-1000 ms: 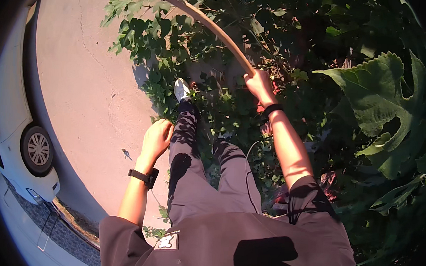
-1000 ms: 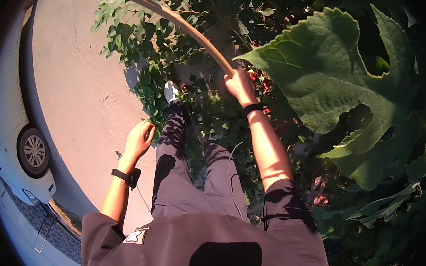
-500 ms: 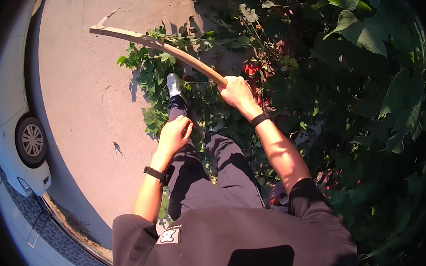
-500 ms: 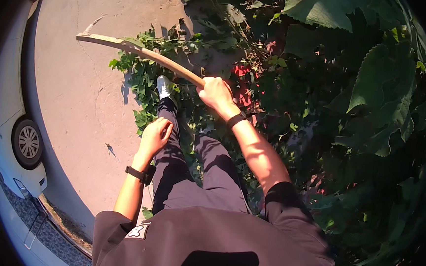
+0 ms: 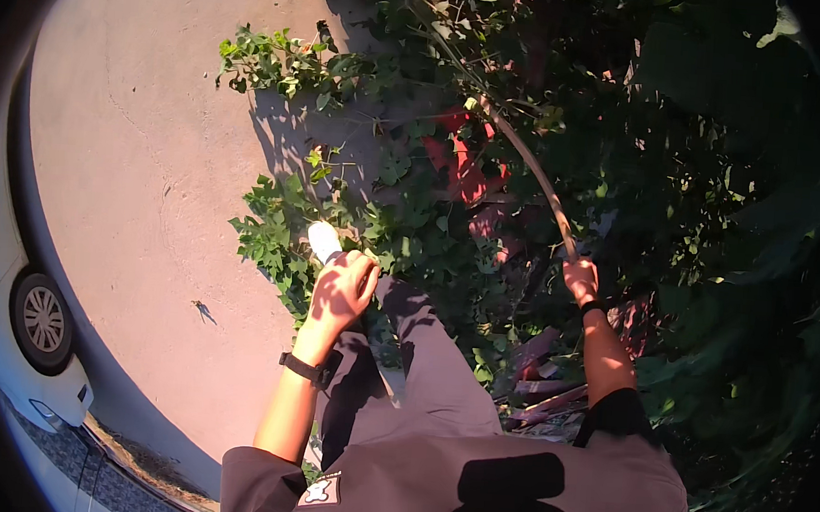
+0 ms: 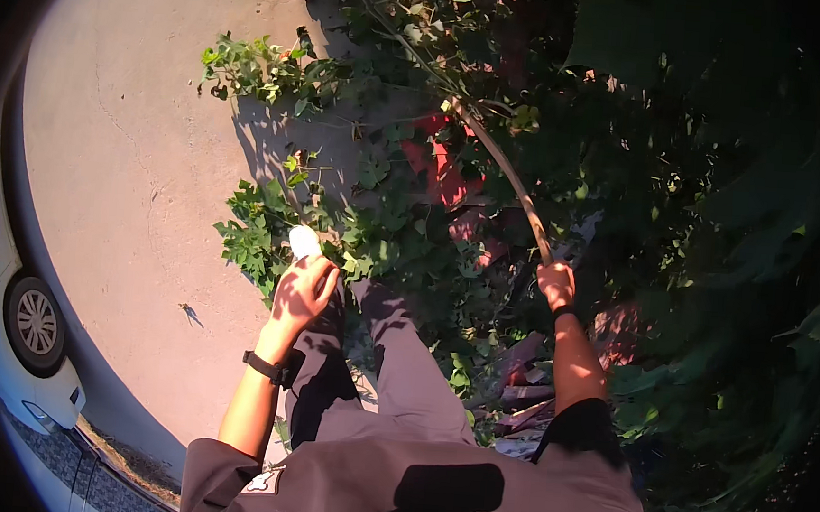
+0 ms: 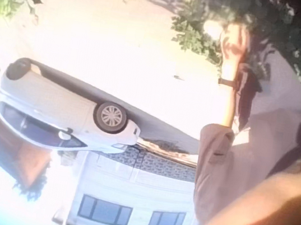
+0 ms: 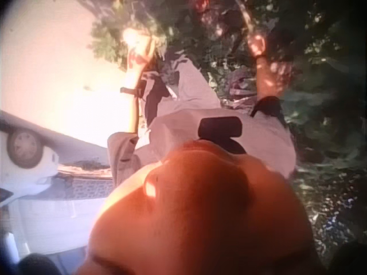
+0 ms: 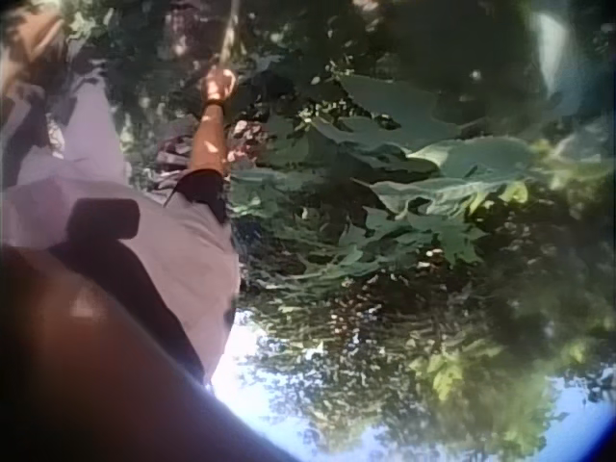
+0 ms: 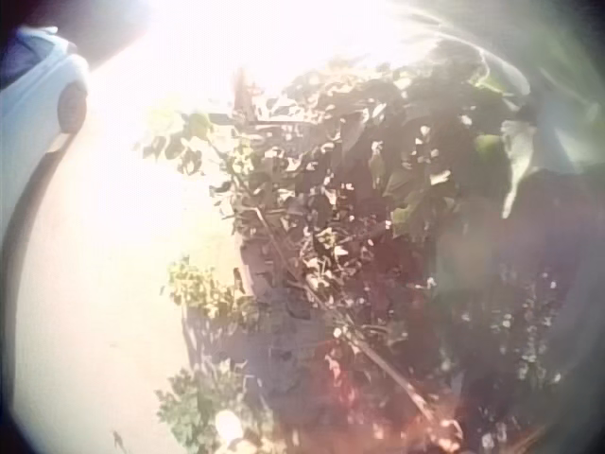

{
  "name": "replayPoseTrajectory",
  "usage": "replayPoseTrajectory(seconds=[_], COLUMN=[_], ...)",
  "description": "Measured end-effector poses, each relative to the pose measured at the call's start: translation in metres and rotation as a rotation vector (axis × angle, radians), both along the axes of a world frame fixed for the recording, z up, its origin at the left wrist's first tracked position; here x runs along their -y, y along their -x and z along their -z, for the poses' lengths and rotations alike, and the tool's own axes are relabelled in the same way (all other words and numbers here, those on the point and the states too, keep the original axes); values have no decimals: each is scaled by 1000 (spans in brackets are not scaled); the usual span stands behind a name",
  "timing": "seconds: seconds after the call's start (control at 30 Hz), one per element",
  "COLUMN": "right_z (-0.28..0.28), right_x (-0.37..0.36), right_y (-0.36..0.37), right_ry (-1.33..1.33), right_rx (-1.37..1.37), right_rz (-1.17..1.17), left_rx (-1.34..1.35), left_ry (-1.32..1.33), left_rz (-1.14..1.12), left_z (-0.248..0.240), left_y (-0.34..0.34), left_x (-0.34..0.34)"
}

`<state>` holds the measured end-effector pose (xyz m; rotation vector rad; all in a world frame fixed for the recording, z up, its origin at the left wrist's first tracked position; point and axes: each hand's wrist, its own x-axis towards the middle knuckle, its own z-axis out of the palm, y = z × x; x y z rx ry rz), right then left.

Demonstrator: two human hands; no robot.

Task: The person picks leaves from a tree by hand while using a long curved stick to pull branches down closer to them.

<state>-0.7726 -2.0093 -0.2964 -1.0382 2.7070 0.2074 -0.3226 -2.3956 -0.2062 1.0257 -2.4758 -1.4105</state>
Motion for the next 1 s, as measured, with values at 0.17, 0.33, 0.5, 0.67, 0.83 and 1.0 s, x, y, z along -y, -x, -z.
replayPoseTrajectory(seconds=[0.17, 0.33, 0.5, 0.67, 0.83, 1.0], right_z=[-27, -91, -216, -113, -31, -29], right_x=[113, 378, 547, 460, 12, -3], right_y=[-79, -214, -326, -225, -52, -114], right_ry=[-159, 120, 460, 439, -211, -153], right_rx=[306, 556, 611, 448, 218, 314], right_rz=[523, -243, -844, -611, 323, 464], left_rx=[57, 137, 164, 238, 232, 177], left_ry=[30, -30, -3, 35, 44, -74], left_rz=[139, 98, 115, 154, 403, 432], left_z=[-4, -30, -10, 36, 35, 32], left_y=[4, -8, -26, -50, -57, -43], left_x=[-12, -24, -27, -49, -57, -46])
